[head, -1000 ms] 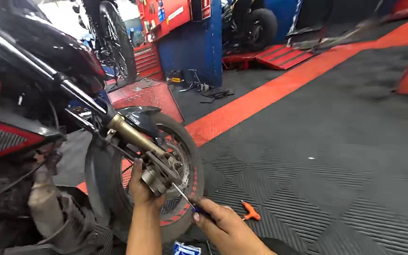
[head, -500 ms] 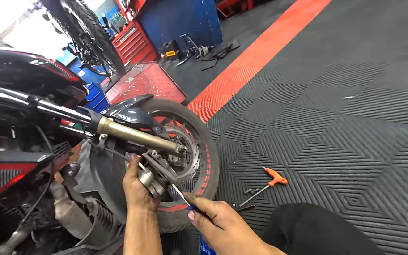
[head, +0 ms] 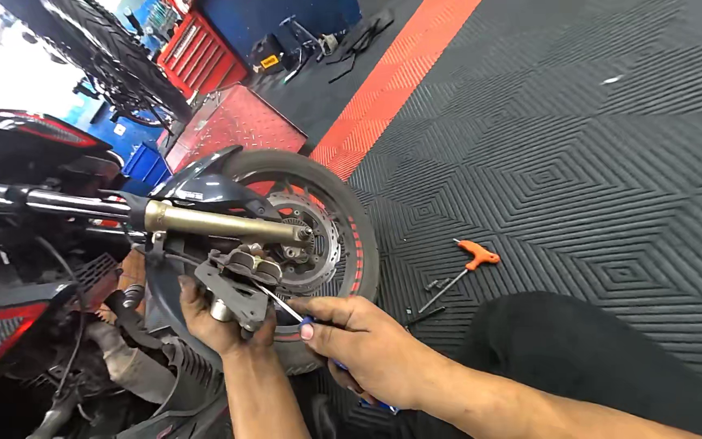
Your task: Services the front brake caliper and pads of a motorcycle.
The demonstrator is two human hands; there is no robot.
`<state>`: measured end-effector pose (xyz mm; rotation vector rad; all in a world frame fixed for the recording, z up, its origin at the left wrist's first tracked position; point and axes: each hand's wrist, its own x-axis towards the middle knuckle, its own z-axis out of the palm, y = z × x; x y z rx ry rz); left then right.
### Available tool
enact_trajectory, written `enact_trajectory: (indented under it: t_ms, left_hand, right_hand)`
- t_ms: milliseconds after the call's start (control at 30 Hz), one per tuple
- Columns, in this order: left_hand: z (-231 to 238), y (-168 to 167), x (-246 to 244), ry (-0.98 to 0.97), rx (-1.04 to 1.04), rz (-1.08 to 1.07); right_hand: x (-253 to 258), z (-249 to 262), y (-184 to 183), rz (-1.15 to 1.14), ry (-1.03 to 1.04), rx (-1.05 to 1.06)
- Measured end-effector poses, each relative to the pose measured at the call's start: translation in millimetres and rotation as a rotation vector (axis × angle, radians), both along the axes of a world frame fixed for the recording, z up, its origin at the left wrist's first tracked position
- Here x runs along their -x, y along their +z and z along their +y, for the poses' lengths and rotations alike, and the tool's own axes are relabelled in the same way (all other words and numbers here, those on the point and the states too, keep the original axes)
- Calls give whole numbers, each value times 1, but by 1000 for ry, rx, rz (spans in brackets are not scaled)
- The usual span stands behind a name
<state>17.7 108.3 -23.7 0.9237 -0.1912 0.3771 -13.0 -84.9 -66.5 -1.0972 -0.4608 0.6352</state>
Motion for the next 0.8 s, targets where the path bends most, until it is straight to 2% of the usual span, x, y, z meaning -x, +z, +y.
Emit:
enact_trajectory:
  t_ms: [167,600,733,800]
  left_hand:
    - [-4,-3,0,75,0,-121]
    - [-14,6,1,245,-113,-210]
    - [-18,1,2,260,-59,-120]
    - [-21,-1,5,310,-57,-30]
  right_hand:
    - [2,5,-1,69,-5,-58]
    - [16,24,-6,187,-76,-195]
    - [11,15,-7,182,-29,-137]
    - [3,9,-12,48,-9,-41]
